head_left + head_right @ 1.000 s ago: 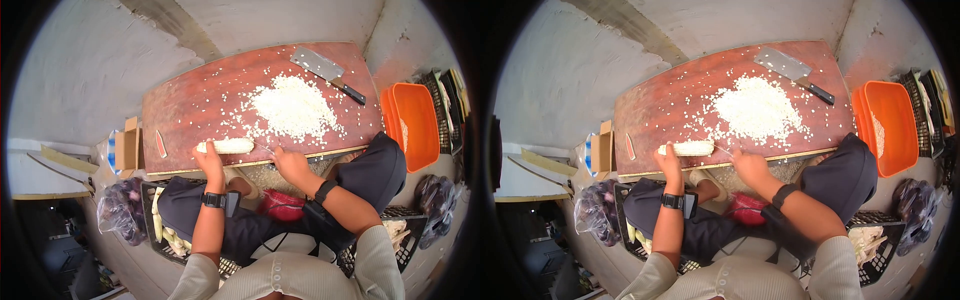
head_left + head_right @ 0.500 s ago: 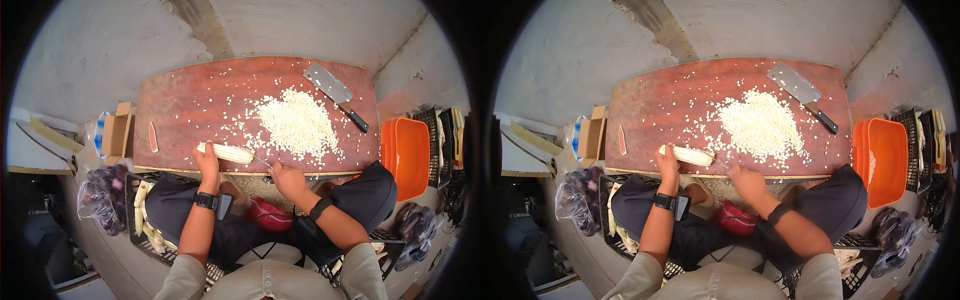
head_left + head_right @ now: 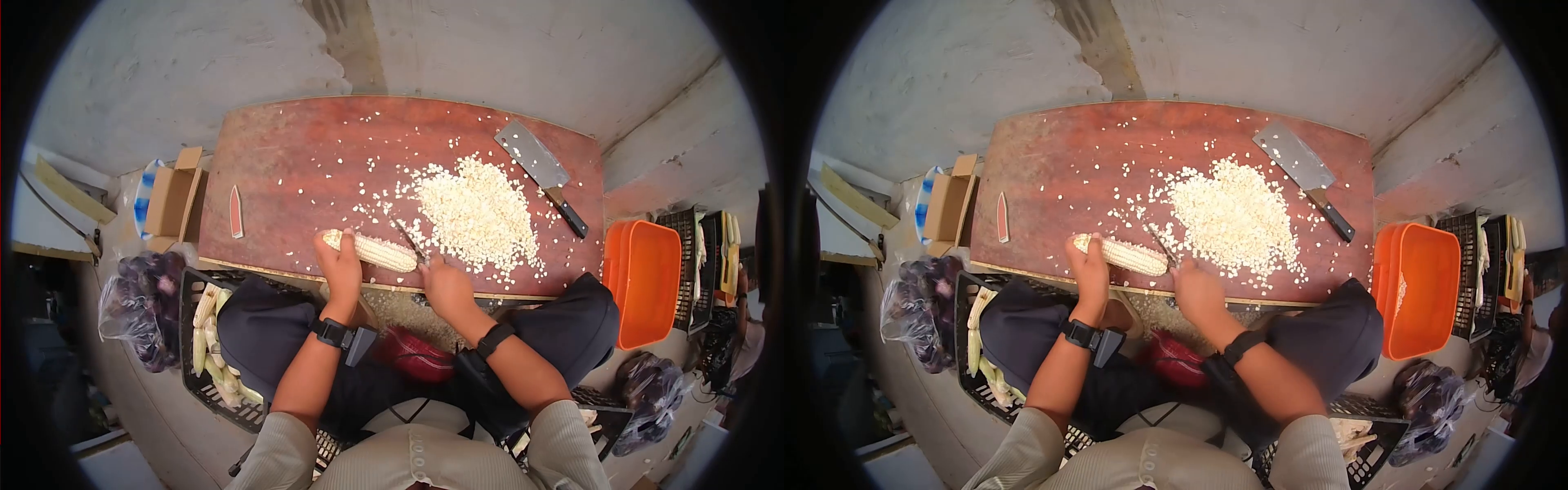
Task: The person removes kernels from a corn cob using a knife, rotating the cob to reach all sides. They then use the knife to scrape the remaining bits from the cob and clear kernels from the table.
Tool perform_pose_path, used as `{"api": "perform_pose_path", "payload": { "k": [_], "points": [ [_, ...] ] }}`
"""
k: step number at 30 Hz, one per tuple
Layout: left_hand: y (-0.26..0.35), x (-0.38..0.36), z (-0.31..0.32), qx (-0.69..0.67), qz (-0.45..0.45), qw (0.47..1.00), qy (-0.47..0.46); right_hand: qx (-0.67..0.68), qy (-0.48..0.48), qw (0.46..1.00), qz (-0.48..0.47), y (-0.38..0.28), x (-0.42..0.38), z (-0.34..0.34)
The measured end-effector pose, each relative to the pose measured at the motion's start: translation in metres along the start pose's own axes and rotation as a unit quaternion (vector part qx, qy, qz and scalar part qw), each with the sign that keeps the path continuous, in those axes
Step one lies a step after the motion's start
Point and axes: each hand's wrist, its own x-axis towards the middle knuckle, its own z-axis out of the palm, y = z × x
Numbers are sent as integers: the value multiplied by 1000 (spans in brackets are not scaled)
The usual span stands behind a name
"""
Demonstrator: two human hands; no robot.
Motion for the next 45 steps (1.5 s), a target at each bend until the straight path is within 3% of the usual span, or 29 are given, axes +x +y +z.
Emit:
{"api": "perform_pose_path", "payload": {
  "k": [2,5,6,10,12,15,19,22,25,28,29,33,36,37,40,45],
  "points": [
    [3,5,-7,-90,-60,994,-2,86,44,995,11,10,5,0],
    [55,8,-34,-272,-172,947,-7,125,36,990,46,11,4,-12],
    [63,9,-43,-293,-167,942,0,133,28,989,55,9,2,-14],
    [84,8,-69,-376,-130,917,29,150,-28,984,-88,-13,-17,-11],
    [97,2,-74,-404,-104,908,44,133,-82,982,-111,-24,-25,-3],
    [90,-2,-83,-427,-69,901,-33,84,-105,986,-98,-24,-31,5],
    [90,-9,-85,-437,-23,896,-78,35,-78,995,-55,-10,-23,4],
    [86,-8,-87,-431,23,895,-107,25,23,999,8,10,-11,-10],
    [77,-8,-88,-406,48,901,-145,16,63,996,59,27,-9,-28],
    [74,-9,-85,-378,67,906,-182,43,-2,999,21,17,-24,-39],
    [76,-12,-83,-369,68,906,-195,67,24,997,-17,7,-36,-37],
    [84,-22,-74,-341,89,899,-261,-11,-31,996,-89,25,-45,-16],
    [80,-25,-64,-318,104,898,-286,1,25,999,21,35,-41,-29],
    [80,-26,-62,-315,98,898,-292,-7,117,992,-37,46,-37,-28],
    [75,-29,-53,-292,81,903,-305,55,117,991,14,37,-39,-47],
    [56,-33,-34,-177,98,929,-308,101,164,972,-135,-4,-56,-66]
  ]
}}
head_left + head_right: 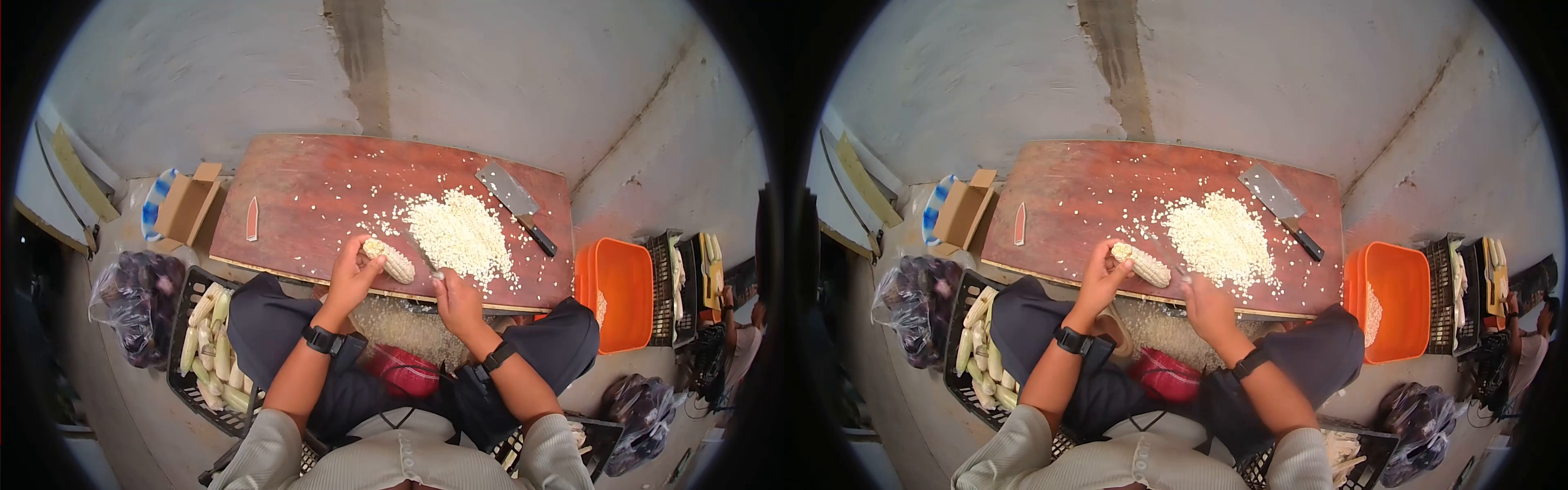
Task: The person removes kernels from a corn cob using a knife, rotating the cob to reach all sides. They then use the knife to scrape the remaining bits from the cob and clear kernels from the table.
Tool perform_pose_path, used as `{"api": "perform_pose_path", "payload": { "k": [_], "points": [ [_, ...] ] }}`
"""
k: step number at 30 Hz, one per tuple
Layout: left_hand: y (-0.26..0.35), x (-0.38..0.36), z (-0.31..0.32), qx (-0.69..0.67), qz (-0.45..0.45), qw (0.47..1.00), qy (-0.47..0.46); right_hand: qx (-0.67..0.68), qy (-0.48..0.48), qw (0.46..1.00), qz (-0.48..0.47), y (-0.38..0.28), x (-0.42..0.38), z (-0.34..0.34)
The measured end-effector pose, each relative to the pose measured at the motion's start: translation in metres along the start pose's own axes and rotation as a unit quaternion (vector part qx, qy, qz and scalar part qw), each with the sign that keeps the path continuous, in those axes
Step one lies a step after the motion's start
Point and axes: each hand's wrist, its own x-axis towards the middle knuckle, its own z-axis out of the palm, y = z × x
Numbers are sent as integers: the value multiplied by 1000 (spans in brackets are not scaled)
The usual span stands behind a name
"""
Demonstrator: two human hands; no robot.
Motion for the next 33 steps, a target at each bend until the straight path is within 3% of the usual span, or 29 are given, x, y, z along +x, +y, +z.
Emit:
{"api": "perform_pose_path", "payload": {
  "k": [6,9,15,33],
  "points": [
    [-10,8,0,90,-19,996,12,-13,-22,999,-31,-4,5,10],
    [-18,10,1,103,19,994,30,-4,-29,999,-41,-4,7,15],
    [-13,10,4,67,-20,997,23,-17,-53,998,-24,-3,8,19],
    [-12,7,3,102,24,994,28,-10,-16,999,-45,-8,10,22]
  ]
}}
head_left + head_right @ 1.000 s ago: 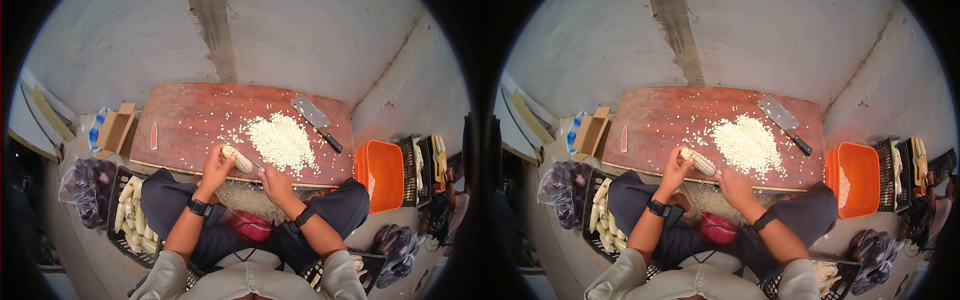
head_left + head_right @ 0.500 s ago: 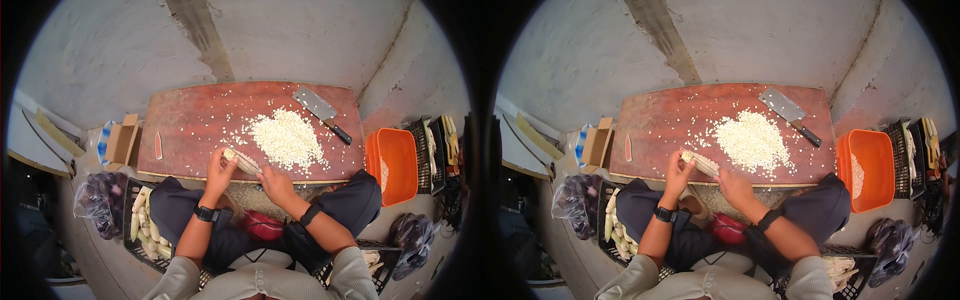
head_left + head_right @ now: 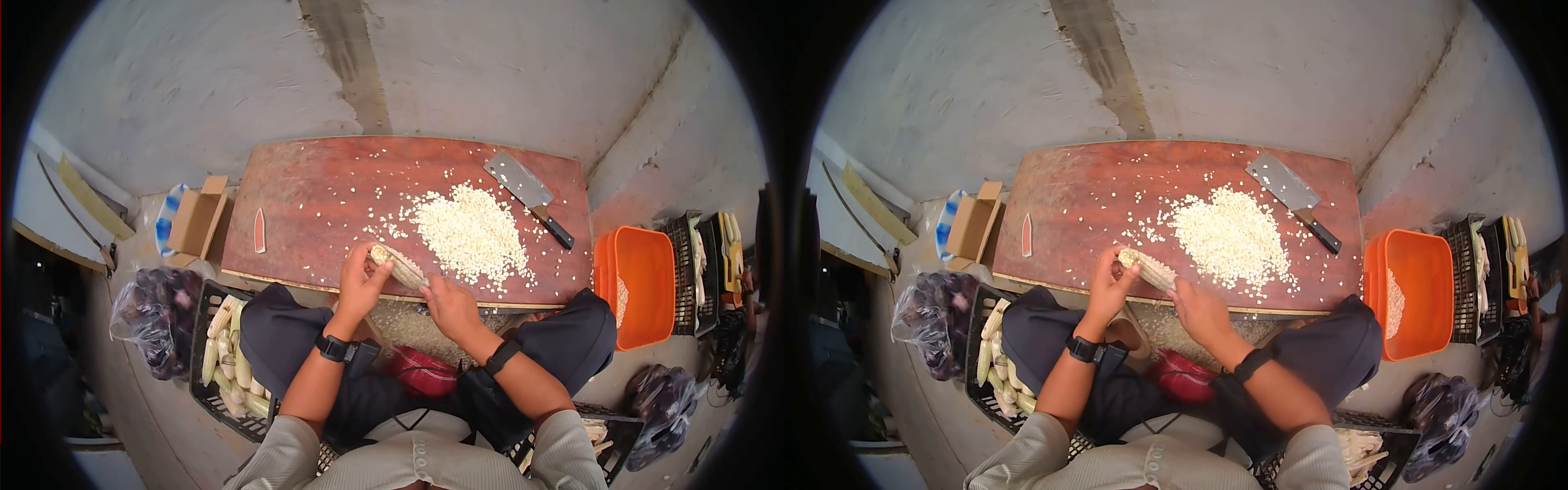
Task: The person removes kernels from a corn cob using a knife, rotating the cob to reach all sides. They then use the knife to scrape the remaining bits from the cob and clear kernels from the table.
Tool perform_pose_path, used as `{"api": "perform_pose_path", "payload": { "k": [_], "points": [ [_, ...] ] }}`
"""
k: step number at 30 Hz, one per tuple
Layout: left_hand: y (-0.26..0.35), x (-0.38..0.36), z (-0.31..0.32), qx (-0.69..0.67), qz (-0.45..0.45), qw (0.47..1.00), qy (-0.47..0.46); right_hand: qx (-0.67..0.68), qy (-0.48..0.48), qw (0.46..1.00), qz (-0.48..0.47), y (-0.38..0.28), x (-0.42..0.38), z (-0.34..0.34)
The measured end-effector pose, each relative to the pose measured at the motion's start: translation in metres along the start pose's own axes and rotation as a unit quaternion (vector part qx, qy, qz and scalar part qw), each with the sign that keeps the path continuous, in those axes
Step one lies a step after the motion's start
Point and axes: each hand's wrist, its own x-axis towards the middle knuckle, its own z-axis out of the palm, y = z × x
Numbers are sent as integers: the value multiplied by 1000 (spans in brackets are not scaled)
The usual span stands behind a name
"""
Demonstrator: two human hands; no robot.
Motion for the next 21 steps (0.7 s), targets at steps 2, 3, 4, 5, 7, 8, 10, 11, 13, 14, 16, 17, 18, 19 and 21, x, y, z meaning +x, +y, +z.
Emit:
{"api": "perform_pose_path", "payload": {
  "k": [2,3,4,5,7,8,10,11,13,14,16,17,18,19,21],
  "points": [
    [-5,0,-1,-12,-9,1000,4,-6,-7,1000,3,0,0,1],
    [-6,0,-1,-19,-14,1000,5,-9,-12,1000,3,1,0,2],
    [-7,-1,-3,-17,-18,1000,3,-11,-17,1000,4,1,-1,2],
    [-8,-1,-5,-15,-22,1000,0,-15,-26,1000,2,3,-2,3],
    [-6,-1,-7,-12,-25,1000,-1,-22,-42,999,1,6,-4,3],
    [-6,-2,-9,-10,-25,1000,-1,-24,-44,999,-5,8,-5,3],
    [-4,-3,-10,-17,-29,999,-1,-29,-48,998,-13,11,-8,4],
    [-3,-2,-9,-25,-31,999,0,-30,-43,999,-13,10,-9,4],
    [-5,-3,-9,-43,-34,998,4,-30,-34,999,-13,8,-11,4],
    [-6,-3,-9,-51,-35,998,6,-37,-40,998,-7,9,-11,5],
    [-4,-2,-8,-59,-41,997,5,-50,-53,997,9,12,-13,6],
    [-2,-2,-7,-60,-45,997,2,-47,-46,998,9,12,-13,8],
    [0,-2,-7,-61,-49,997,-2,-43,-39,998,10,12,-12,9],
    [0,-2,-8,-13,-33,999,0,-39,-33,999,11,13,-12,11],
    [1,-2,-10,83,0,997,1,-24,-30,999,8,14,-12,17]
  ]
}}
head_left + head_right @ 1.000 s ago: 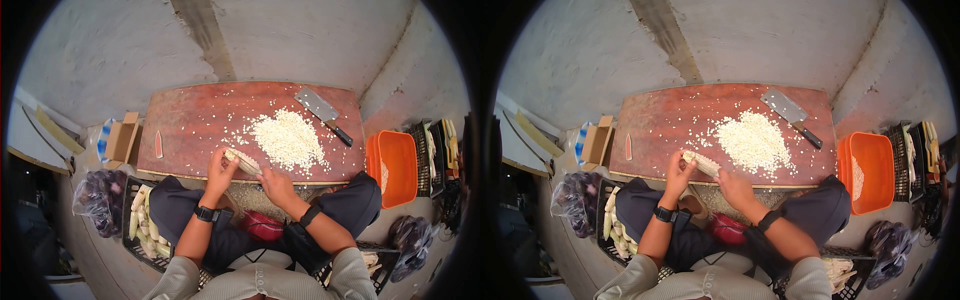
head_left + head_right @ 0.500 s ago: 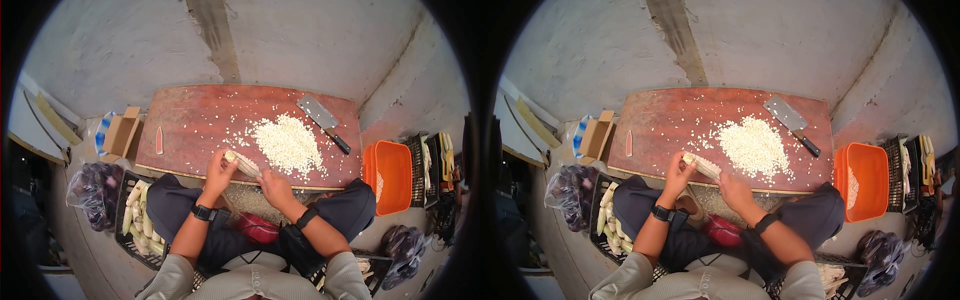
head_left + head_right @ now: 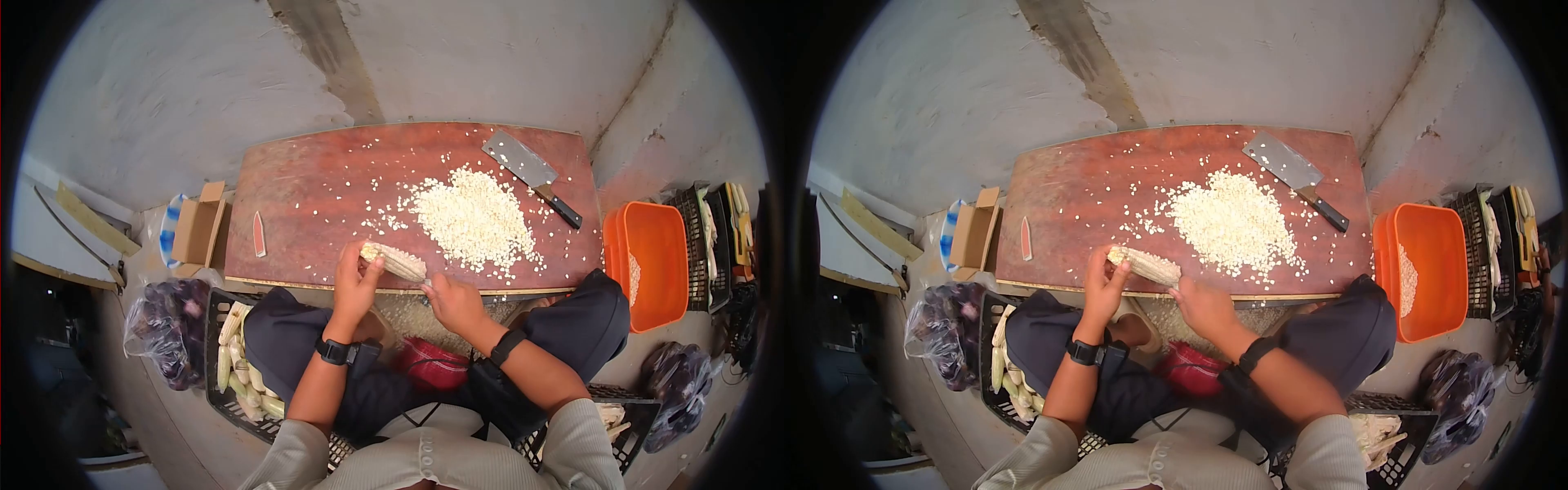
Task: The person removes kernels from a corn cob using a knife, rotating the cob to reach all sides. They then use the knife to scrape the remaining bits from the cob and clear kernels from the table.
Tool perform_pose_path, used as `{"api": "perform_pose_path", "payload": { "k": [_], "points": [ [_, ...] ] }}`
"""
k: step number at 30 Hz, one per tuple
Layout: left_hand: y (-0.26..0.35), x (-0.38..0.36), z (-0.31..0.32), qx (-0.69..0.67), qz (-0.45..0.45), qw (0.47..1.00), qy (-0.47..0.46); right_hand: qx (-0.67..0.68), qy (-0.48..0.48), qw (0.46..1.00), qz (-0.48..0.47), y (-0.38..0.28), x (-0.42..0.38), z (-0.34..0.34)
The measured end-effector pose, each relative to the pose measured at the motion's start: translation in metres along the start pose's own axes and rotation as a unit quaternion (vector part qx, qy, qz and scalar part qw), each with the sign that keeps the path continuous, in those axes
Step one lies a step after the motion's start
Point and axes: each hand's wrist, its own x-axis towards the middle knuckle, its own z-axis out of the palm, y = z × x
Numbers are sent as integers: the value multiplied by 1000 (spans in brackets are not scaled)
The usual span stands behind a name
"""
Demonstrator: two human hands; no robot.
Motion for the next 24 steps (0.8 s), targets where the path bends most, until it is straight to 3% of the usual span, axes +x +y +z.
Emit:
{"api": "perform_pose_path", "payload": {
  "k": [13,15,24],
  "points": [
    [26,-3,1,235,56,970,8,12,62,998,-28,-13,27,13],
    [20,-1,4,246,96,963,43,23,71,997,-12,-18,29,17],
    [24,2,8,262,109,958,45,131,-1,984,118,-40,44,6]
  ]
}}
